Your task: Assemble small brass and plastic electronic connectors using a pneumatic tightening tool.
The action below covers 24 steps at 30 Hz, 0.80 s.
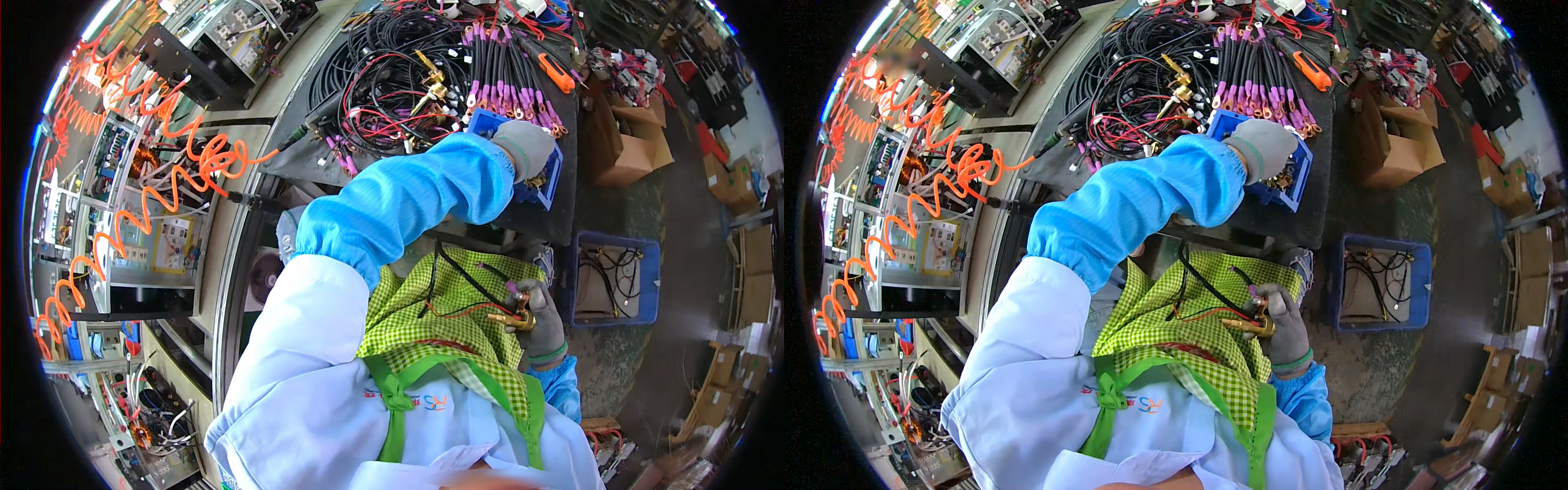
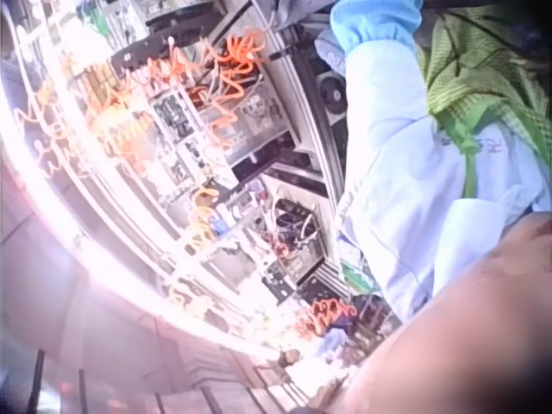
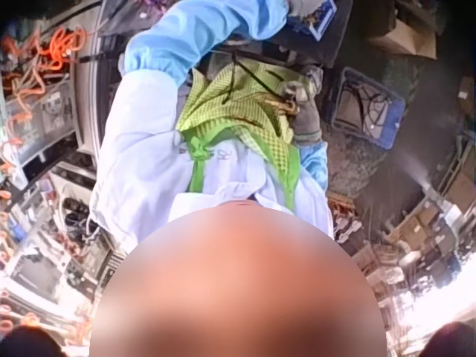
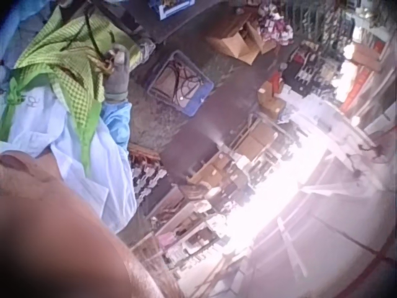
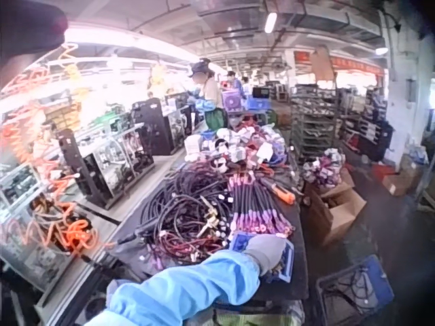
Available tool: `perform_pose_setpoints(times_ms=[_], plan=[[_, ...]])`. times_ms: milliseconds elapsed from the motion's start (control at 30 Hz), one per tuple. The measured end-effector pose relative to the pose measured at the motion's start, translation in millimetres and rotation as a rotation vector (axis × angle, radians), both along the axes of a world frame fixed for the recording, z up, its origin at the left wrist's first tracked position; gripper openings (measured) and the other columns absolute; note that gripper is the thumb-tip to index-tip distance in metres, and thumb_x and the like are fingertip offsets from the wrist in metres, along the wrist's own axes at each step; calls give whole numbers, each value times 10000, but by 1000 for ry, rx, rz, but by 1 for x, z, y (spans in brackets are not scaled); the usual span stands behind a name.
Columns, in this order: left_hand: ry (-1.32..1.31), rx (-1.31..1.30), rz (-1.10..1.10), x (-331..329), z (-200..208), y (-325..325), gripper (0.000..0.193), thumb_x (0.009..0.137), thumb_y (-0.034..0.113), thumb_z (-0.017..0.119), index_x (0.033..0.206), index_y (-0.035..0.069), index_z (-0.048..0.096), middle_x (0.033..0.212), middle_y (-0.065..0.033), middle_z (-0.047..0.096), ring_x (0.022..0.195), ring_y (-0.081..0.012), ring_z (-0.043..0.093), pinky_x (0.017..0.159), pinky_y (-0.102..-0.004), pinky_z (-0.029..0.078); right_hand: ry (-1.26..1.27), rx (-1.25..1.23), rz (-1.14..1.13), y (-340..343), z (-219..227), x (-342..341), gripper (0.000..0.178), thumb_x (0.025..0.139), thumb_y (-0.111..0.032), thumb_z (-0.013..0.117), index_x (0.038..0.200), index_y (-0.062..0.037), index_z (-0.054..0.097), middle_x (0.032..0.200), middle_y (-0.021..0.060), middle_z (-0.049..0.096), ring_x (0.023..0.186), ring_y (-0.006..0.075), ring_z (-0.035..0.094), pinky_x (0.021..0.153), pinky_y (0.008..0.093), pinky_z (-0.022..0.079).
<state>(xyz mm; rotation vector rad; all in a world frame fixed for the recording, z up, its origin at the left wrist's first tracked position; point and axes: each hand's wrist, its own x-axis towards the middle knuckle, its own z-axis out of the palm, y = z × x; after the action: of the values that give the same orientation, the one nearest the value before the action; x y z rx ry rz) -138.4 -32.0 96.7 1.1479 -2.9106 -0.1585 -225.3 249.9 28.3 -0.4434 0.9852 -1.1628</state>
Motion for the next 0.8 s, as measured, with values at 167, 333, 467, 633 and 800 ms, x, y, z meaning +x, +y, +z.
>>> perform_pose_setpoints(times_ms=[167, 333, 467, 633, 800], plan=[[219, 60, 22, 10, -9, -4, 237, 836, 213, 554, 956, 37, 657, 912, -173, 682, 863, -371, 650, 761, -452, 516, -5, -10, -7, -3, 6, 2, 450, 915, -461, 592, 1137, -71, 550, 956, 75, 595, 813, 187, 629, 533, 304, 551], [767, 399, 12, 60, 19, 31, 269, 862, 252, 612, 938, -4, 638, 771, -135, 646, 737, -224, 643, 687, -364, 496, 23, 8, -173, -8, 15, 8, 468, 928, -447, 579, 1188, -62, 524, 940, 77, 580, 727, 198, 631, 529, 312, 540], [847, 666, -54, 83, 0, 98, 239, 891, 223, 602, 956, -6, 618, 783, -118, 625, 715, -197, 600, 671, -345, 477, 218, -124, -160, -29, 23, 13, 467, 959, -444, 523, 1215, -53, 510, 970, 91, 575, 759, 182, 622, 582, 301, 538], [706, 421, -85, 95, -15, 136, 192, 899, 208, 584, 957, 26, 590, 796, -179, 611, 761, -361, 610, 660, -403, 483, 67, -52, -230, -37, 16, 27, 423, 955, -426, 545, 1195, -78, 534, 1019, 65, 576, 803, 170, 623, 598, 302, 550], [627, 333, -7, 100, -22, 160, 185, 882, 219, 599, 934, 42, 586, 779, -180, 611, 748, -379, 613, 626, -442, 483, 125, -43, -169, -33, 12, 39, 564, 901, -543, 569, 1214, -76, 536, 1033, 74, 613, 840, 165, 639, 597, 272, 536]])
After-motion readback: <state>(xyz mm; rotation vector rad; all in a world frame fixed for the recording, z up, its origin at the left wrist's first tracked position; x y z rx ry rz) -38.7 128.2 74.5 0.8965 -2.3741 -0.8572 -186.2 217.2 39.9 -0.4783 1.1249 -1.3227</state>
